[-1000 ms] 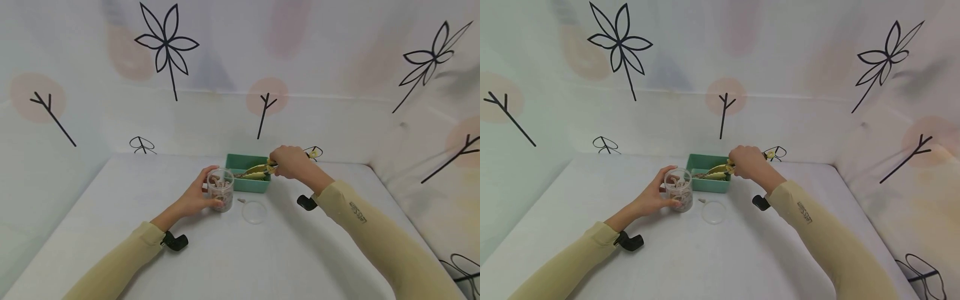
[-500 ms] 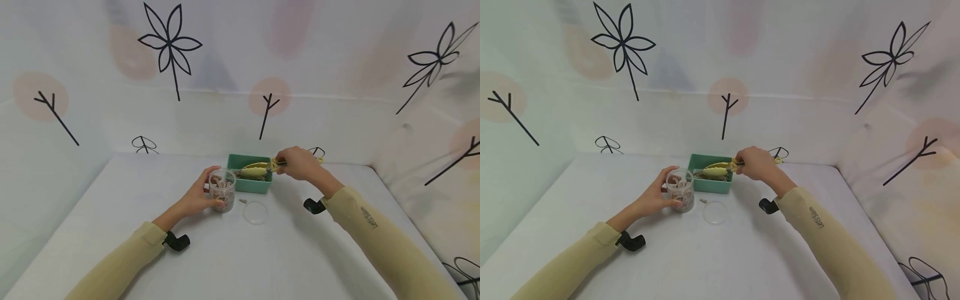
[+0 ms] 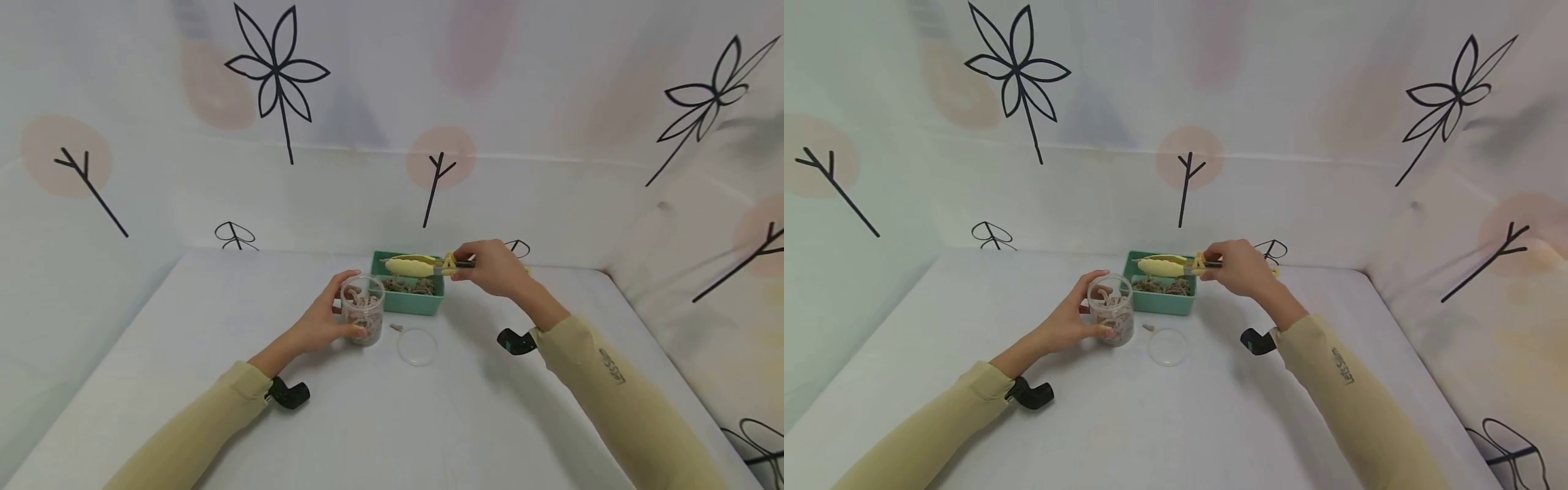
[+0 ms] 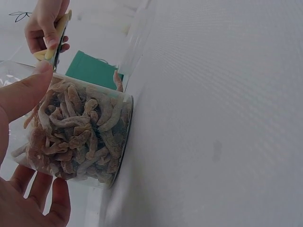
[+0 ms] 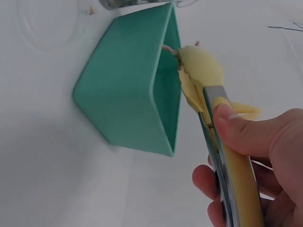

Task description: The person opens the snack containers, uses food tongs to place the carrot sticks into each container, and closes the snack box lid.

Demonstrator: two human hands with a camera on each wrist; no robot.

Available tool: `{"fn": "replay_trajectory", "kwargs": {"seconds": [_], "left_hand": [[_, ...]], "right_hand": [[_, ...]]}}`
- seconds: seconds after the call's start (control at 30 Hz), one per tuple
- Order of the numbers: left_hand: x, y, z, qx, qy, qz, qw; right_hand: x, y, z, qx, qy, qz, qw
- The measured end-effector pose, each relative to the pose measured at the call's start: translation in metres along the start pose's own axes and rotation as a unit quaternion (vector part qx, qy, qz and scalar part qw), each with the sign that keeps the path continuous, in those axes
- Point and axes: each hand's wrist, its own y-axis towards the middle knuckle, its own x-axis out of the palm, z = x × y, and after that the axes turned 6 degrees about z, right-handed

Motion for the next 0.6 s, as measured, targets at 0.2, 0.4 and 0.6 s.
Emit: {"fn": "replay_trajectory", "kwargs": {"seconds": [0.2, 0.4, 0.6], "left_hand": [[0.0, -0.001, 0.0, 0.0, 0.002, 0.001, 1.0], [0.0, -0.001, 0.0, -0.003, 0.003, 0.0, 1.0], [0.0, 0.0, 0.001, -0.004, 0.003, -0.001, 1.0]], "right_hand": [[-0.011, -0.003, -0.006, 0.013, 0.055, 0.009, 0.998], [-0.021, -0.01, -0.02, 0.006, 0.102, 0.02, 0.995], [-0.019, -0.02, -0.034, -0.02, 0.14, 0.015, 0.99]]}}
